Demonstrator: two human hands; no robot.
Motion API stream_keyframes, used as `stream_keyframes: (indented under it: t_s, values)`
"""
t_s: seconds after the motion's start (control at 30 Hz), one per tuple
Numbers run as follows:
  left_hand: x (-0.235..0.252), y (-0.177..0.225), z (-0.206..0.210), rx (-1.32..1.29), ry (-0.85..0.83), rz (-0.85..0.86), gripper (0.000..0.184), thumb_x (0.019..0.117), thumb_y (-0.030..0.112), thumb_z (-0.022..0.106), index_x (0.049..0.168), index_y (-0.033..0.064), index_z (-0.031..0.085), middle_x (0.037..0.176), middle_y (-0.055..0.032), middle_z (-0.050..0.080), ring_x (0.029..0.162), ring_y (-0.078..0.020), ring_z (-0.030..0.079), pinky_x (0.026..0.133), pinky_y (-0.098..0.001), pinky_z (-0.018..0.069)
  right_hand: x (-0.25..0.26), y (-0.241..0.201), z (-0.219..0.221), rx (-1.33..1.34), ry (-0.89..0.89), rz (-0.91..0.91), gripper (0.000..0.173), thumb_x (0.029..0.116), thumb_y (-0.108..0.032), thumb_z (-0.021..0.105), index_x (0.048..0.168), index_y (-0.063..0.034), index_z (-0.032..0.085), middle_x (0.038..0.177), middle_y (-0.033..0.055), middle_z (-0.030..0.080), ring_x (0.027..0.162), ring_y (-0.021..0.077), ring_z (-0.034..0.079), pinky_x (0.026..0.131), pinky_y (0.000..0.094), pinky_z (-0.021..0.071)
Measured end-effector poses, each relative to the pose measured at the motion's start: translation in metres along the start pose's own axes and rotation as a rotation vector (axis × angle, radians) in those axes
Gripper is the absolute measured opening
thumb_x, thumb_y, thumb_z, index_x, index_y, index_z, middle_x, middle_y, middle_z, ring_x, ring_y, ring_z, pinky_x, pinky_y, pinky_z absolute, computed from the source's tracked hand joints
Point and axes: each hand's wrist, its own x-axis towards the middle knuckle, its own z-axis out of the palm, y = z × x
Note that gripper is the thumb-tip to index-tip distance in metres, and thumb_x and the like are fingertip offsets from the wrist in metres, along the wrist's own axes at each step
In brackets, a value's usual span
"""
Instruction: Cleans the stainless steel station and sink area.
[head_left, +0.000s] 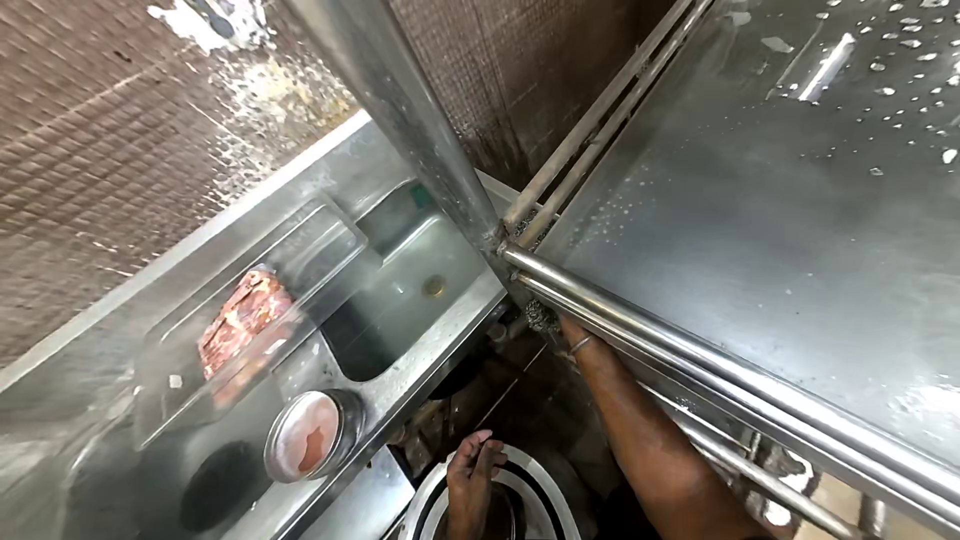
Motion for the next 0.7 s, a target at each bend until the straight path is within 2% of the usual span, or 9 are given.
stream_keyframes:
  t_s: [0.27,0.33,0.37,0.43,0.5,0.57,0.63,0.7]
  values:
    - [-0.006,0.001,0.030,0.154,-0.207,0.197,0.020,0.0980,0.008,0.061,0.115,-0.0005,0.068,0.095,-0.0073,0.077,0.079,-0.0169,0.075,0.072,-0.0314,0.0647,-0.003,0.030,-0.012,-0.050,-0.001,-0.086,0.048,0.1101,-0.029,0.045,0.146,0.0011,0.053,0.149,0.0230,0.053,0.143,0.0318,0.047,0.121,0.0460,0.0337]
    - [-0.015,-0.003,0.026,0.194,-0.237,0.211,0.019,0.0985,0.010,0.061,0.114,0.0016,0.069,0.095,-0.0054,0.077,0.079,-0.0157,0.075,0.074,-0.0317,0.0648,-0.009,0.050,-0.011,-0.030,0.052,-0.137,0.046,0.1094,-0.026,0.046,0.145,0.0018,0.054,0.148,0.0252,0.054,0.141,0.0360,0.049,0.119,0.0508,0.0364]
    - [-0.020,-0.008,0.021,0.212,-0.240,0.199,0.019,0.0987,0.010,0.061,0.114,0.0020,0.069,0.095,-0.0051,0.076,0.079,-0.0155,0.075,0.075,-0.0320,0.0648,-0.020,0.059,-0.011,0.012,0.089,-0.153,0.044,0.1100,-0.023,0.046,0.145,0.0042,0.052,0.148,0.0290,0.052,0.140,0.0415,0.049,0.117,0.0569,0.0369]
    - [-0.031,-0.025,0.011,0.228,-0.228,0.152,0.018,0.0985,0.010,0.061,0.112,0.0014,0.070,0.094,-0.0060,0.076,0.079,-0.0159,0.075,0.075,-0.0326,0.0648,-0.038,0.072,-0.009,0.264,0.207,-0.092,0.042,0.1085,-0.020,0.050,0.142,0.0049,0.054,0.144,0.0288,0.055,0.137,0.0409,0.051,0.114,0.0579,0.0385]
    - [-0.043,-0.045,0.000,0.274,-0.222,0.097,0.018,0.0985,0.010,0.061,0.111,0.0015,0.070,0.094,-0.0065,0.076,0.079,-0.0157,0.074,0.075,-0.0333,0.0643,-0.046,0.086,-0.002,0.585,0.318,0.017,0.042,0.1013,-0.027,0.066,0.134,-0.0012,0.062,0.132,0.0191,0.065,0.124,0.0297,0.061,0.106,0.0516,0.0481]
    - [-0.050,-0.061,-0.012,0.336,-0.223,0.075,0.017,0.0986,0.012,0.061,0.110,0.0027,0.071,0.092,-0.0053,0.075,0.077,-0.0145,0.073,0.075,-0.0332,0.0639,-0.046,0.104,0.005,0.815,0.360,0.078,0.048,0.0940,-0.027,0.076,0.133,-0.0045,0.062,0.129,0.0146,0.067,0.119,0.0250,0.063,0.101,0.0504,0.0516]
    - [-0.056,-0.070,-0.021,0.390,-0.239,0.017,0.019,0.0993,0.014,0.060,0.112,0.0040,0.071,0.094,-0.0049,0.076,0.078,-0.0143,0.074,0.075,-0.0343,0.0638,-0.050,0.114,0.009,0.921,0.401,0.092,0.045,0.0923,-0.023,0.078,0.131,-0.0042,0.063,0.125,0.0139,0.068,0.114,0.0236,0.065,0.096,0.0498,0.0539]
    - [-0.060,-0.076,-0.025,0.411,-0.254,-0.011,0.020,0.0995,0.015,0.060,0.112,0.0042,0.071,0.095,-0.0052,0.076,0.079,-0.0143,0.074,0.077,-0.0346,0.0640,-0.054,0.106,0.006,0.947,0.406,0.074,0.044,0.0916,-0.021,0.079,0.130,-0.0053,0.064,0.125,0.0124,0.068,0.113,0.0223,0.065,0.096,0.0484,0.0541]
